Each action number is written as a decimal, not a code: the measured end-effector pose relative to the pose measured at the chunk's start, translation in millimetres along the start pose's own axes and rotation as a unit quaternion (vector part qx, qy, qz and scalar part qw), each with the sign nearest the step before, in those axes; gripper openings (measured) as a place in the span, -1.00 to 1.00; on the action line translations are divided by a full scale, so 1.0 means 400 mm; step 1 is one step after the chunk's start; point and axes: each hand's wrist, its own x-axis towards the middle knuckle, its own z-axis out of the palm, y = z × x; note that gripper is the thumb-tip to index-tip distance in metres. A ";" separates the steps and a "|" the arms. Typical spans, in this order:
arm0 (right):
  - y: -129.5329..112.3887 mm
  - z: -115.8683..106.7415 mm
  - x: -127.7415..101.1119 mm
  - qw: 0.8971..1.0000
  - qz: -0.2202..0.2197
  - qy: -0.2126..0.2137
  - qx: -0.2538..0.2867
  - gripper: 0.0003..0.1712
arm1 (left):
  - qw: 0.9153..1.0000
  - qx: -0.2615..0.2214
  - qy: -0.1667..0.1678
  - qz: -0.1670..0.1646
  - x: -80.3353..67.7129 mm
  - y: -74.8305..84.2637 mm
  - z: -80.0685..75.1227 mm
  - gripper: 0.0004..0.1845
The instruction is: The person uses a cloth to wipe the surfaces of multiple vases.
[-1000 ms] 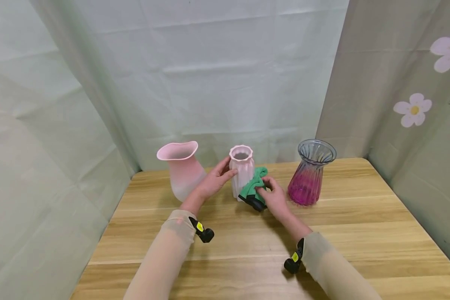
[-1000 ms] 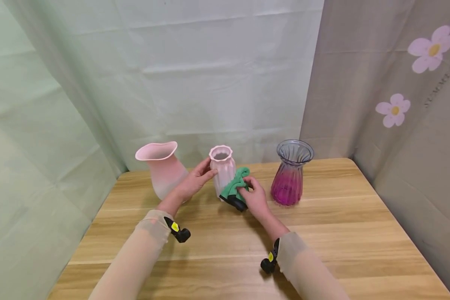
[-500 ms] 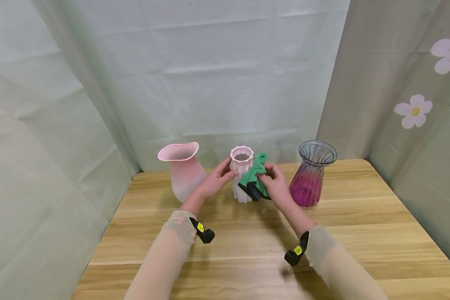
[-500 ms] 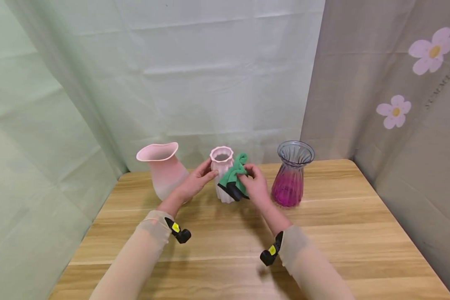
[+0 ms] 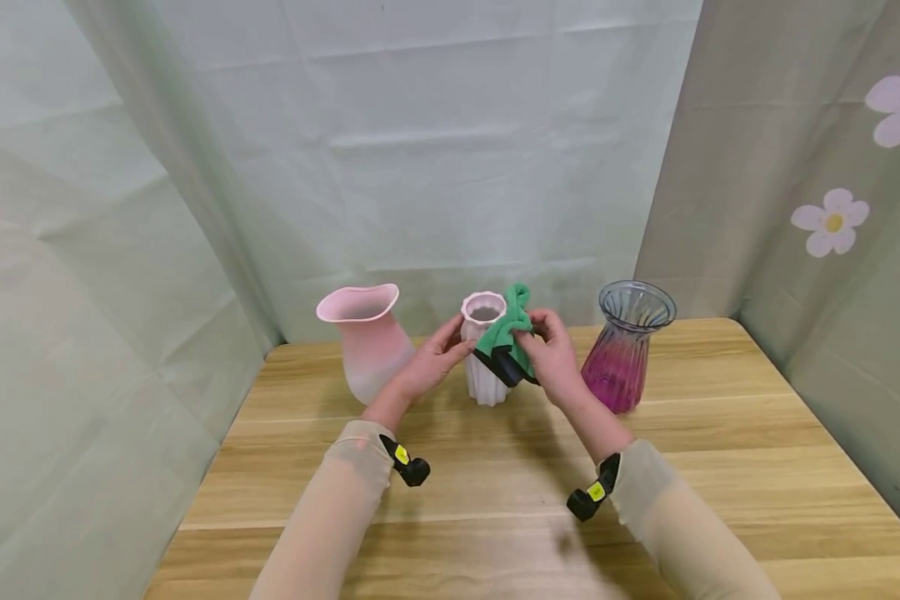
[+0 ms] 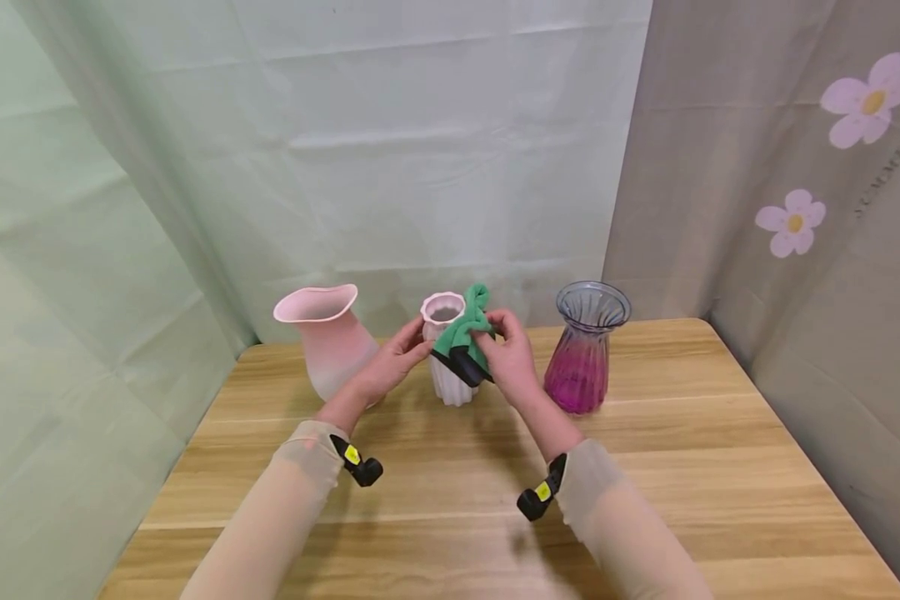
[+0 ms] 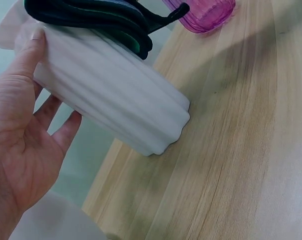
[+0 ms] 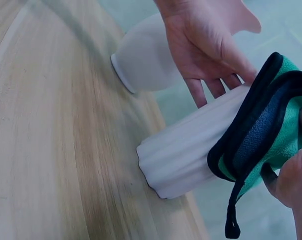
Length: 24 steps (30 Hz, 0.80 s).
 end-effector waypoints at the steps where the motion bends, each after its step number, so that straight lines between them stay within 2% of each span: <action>1: 0.000 -0.002 0.000 1.000 0.001 -0.004 0.001 -0.76 | 1.000 -0.001 0.000 0.000 0.000 0.002 0.000 -0.29; 9: -0.008 -0.044 -0.017 1.000 0.018 -0.012 -0.011 -0.72 | 1.000 0.007 -0.004 -0.011 -0.003 0.006 -0.002 -0.28; 18: -0.003 -0.097 -0.041 1.000 0.005 0.000 -0.012 -0.73 | 1.000 0.020 0.006 -0.022 -0.008 0.008 0.000 -0.22; 21: -0.001 -0.103 -0.047 1.000 0.008 0.002 -0.019 -0.75 | 0.999 0.038 0.020 -0.025 -0.014 0.017 0.008 -0.17; 24: -0.001 -0.109 -0.052 1.000 0.013 0.005 -0.014 -0.74 | 0.997 0.054 0.050 -0.020 -0.021 0.029 0.027 -0.12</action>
